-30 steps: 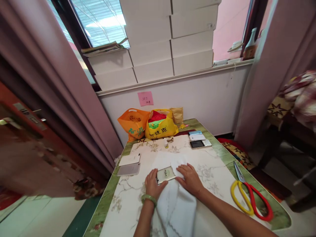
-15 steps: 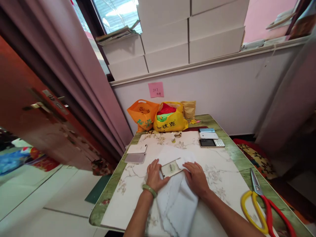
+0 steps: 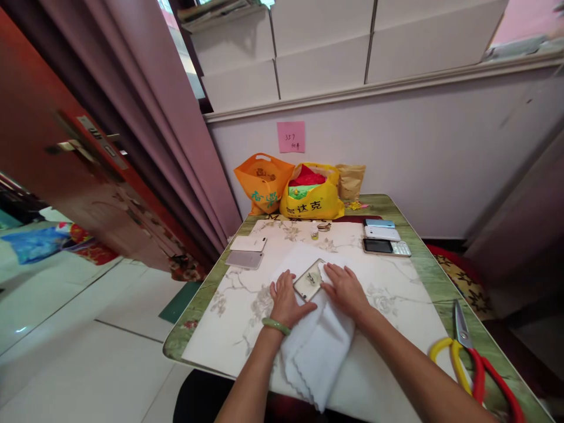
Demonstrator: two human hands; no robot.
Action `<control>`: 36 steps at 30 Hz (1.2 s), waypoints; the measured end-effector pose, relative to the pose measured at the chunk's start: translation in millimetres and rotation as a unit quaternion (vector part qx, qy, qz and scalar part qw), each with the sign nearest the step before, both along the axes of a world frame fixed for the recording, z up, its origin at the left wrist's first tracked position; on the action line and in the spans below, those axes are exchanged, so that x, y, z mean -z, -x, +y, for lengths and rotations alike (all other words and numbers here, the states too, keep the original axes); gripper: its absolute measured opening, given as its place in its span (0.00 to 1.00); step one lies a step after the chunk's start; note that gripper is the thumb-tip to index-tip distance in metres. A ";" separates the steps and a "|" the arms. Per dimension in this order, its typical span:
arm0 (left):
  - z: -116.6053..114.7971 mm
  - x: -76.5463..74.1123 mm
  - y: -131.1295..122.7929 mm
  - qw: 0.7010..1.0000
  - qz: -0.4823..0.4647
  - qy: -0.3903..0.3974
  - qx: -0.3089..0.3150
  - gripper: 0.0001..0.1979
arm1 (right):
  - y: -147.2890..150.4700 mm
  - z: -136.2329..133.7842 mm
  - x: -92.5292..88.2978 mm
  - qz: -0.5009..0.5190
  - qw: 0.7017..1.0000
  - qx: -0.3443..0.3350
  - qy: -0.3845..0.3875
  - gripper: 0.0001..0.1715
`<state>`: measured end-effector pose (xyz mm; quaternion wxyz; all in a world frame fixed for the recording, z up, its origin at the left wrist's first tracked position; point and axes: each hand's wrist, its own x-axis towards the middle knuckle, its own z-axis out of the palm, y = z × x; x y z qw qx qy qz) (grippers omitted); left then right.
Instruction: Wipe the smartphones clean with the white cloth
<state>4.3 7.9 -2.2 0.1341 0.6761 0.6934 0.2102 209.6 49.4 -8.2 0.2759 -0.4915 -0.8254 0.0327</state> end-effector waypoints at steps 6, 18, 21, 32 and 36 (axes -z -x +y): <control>-0.5 2.3 3.3 1.000 -0.020 -0.011 -0.002 0.31 | 19.0 -27.0 3.7 -0.022 0.998 -0.043 -0.039 0.22; -1.1 -2.3 4.7 0.999 -0.033 -0.009 0.005 0.29 | -1.4 -12.2 1.8 0.011 0.999 0.018 -0.029 0.18; -1.4 -2.9 4.4 0.999 -0.035 -0.015 0.008 0.28 | 0.7 -13.3 0.9 0.019 0.998 0.044 -0.034 0.20; -1.2 -4.3 5.8 0.999 -0.033 -0.027 0.018 0.28 | -0.6 -8.4 0.0 -0.020 0.999 -0.031 -0.025 0.22; -1.4 -5.3 6.7 0.998 -0.045 -0.029 0.021 0.27 | -0.6 -5.7 4.4 -0.015 0.999 -0.037 -0.016 0.22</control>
